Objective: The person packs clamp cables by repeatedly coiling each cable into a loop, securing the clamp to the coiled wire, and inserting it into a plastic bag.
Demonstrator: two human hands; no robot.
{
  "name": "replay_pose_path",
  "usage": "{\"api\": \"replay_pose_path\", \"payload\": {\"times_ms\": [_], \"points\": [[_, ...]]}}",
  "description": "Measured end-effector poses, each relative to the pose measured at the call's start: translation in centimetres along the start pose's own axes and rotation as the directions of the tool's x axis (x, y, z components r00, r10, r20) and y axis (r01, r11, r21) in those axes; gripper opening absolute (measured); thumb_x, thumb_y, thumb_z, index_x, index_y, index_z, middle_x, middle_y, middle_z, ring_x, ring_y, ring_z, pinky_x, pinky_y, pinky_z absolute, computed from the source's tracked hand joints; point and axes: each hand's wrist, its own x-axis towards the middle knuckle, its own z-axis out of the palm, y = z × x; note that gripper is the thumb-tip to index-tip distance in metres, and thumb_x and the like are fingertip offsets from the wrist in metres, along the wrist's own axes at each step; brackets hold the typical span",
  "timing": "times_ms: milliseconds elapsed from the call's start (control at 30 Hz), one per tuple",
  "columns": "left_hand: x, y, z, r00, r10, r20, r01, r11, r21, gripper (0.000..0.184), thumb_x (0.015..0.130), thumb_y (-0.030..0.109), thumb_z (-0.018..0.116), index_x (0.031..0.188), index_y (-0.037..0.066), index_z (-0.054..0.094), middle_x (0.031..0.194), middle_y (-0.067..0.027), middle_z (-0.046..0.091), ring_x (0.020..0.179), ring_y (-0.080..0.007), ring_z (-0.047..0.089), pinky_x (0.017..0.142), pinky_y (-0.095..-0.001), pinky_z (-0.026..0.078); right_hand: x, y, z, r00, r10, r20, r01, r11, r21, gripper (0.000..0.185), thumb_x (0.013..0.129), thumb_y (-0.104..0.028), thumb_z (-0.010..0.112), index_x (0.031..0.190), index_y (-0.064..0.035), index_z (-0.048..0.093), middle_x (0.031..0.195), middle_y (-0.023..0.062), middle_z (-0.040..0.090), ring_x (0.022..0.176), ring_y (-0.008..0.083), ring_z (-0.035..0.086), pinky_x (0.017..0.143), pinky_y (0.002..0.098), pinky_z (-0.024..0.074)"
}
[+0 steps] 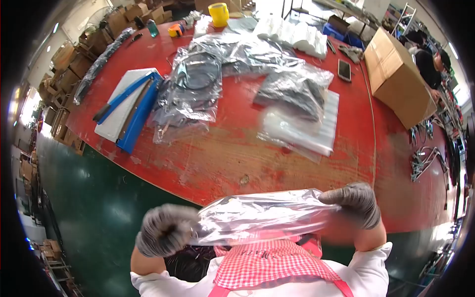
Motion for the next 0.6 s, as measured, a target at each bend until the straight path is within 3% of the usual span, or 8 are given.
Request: {"api": "replay_pose_path", "payload": {"times_ms": [33, 100, 167, 300, 367, 433, 500, 600], "points": [[0.8, 1.0, -0.2, 0.988, -0.026, -0.154, 0.034, 0.998, 0.051, 0.017, 0.073, -0.004, 0.055, 0.089, 0.000, 0.062, 0.057, -0.0024, 0.057, 0.049, -0.0071, 0.054, 0.045, -0.0240, 0.043, 1.4, -0.3, -0.4, 1.000, 0.010, -0.022, -0.012, 0.997, -0.081, 0.030, 0.077, 0.002, 0.052, 0.106, -0.0016, 0.061, 0.071, 0.0092, 0.063, 0.065, 0.0100, 0.064, 0.057, 0.0212, 0.0481], [4.5, 1.6, -1.7, 0.958, -0.242, -0.152, 0.273, 0.931, 0.240, 0.018, 0.076, -0.002, 0.050, 0.090, -0.001, 0.060, 0.057, -0.0024, 0.056, 0.050, -0.0065, 0.052, 0.046, -0.0231, 0.043, 5.1, -0.7, -1.3, 0.950, 0.312, 0.006, -0.309, 0.944, -0.111, 0.020, 0.079, -0.004, 0.056, 0.098, -0.0009, 0.062, 0.061, 0.0062, 0.058, 0.054, 0.0053, 0.056, 0.050, 0.0224, 0.0457], [7.8, -1.0, -3.5, 0.925, -0.348, -0.155, 0.380, 0.877, 0.294, 0.018, 0.078, 0.001, 0.046, 0.090, -0.002, 0.059, 0.057, -0.0032, 0.055, 0.049, -0.0073, 0.052, 0.046, -0.0227, 0.043, 8.1, 3.8, -0.4, 0.862, 0.507, 0.006, -0.494, 0.837, 0.234, 0.013, 0.079, -0.008, 0.057, 0.089, -0.0002, 0.062, 0.055, 0.0030, 0.053, 0.048, 0.0046, 0.050, 0.044, 0.0233, 0.0413], [13.8, -3.3, -7.9, 0.926, -0.136, -0.353, 0.275, 0.882, 0.382, 0.015, 0.080, 0.002, 0.046, 0.086, 0.003, 0.060, 0.058, -0.0017, 0.055, 0.049, -0.0073, 0.052, 0.046, -0.0220, 0.042, 16.9, 7.8, -1.6, 0.835, 0.550, 0.017, -0.547, 0.827, 0.129, 0.011, 0.082, -0.010, 0.057, 0.082, -0.0004, 0.063, 0.062, 0.0034, 0.058, 0.048, 0.0070, 0.050, 0.044, 0.0216, 0.0421], [16.1, -3.4, -11.1, 0.868, 0.004, -0.497, 0.158, 0.946, 0.283, 0.012, 0.082, 0.004, 0.048, 0.086, 0.005, 0.060, 0.062, -0.0023, 0.057, 0.051, -0.0063, 0.052, 0.047, -0.0219, 0.043, 20.8, 7.0, -1.3, 0.835, 0.494, -0.241, -0.430, 0.861, 0.273, 0.011, 0.081, -0.010, 0.060, 0.086, -0.0006, 0.063, 0.069, 0.0046, 0.061, 0.057, 0.0088, 0.056, 0.051, 0.0216, 0.0464], [17.2, -1.2, -12.0, 0.767, 0.175, -0.618, 0.198, 0.851, 0.486, 0.011, 0.083, 0.006, 0.050, 0.088, 0.005, 0.060, 0.064, -0.0022, 0.057, 0.055, -0.0046, 0.053, 0.048, -0.0218, 0.044, 24.1, 7.6, 0.2, 0.854, 0.357, -0.378, -0.105, 0.830, 0.548, 0.014, 0.083, -0.009, 0.058, 0.092, 0.0008, 0.061, 0.071, 0.0051, 0.061, 0.059, 0.0095, 0.057, 0.052, 0.0219, 0.0477], [18.3, -4.0, -15.8, 0.720, 0.295, -0.629, 0.172, 0.801, 0.573, 0.011, 0.082, 0.008, 0.051, 0.089, 0.006, 0.060, 0.070, -0.0070, 0.062, 0.059, -0.0117, 0.059, 0.055, -0.0258, 0.048, 25.9, 8.1, 1.5, 0.863, 0.252, -0.438, -0.016, 0.880, 0.475, 0.017, 0.084, -0.009, 0.058, 0.097, 0.0018, 0.059, 0.074, 0.0050, 0.060, 0.062, 0.0087, 0.055, 0.055, 0.0219, 0.0475], [18.4, -7.7, -17.4, 0.766, 0.296, -0.571, 0.367, 0.528, 0.766, 0.014, 0.079, 0.013, 0.053, 0.088, 0.005, 0.060, 0.086, -0.0189, 0.062, 0.080, -0.0325, 0.061, 0.070, -0.0362, 0.048, 25.0, 10.2, 4.0, 0.878, 0.277, -0.391, -0.059, 0.872, 0.486, 0.010, 0.083, -0.007, 0.059, 0.092, -0.0015, 0.058, 0.076, 0.0022, 0.059, 0.067, 0.0093, 0.054, 0.061, 0.0209, 0.0457]]}}
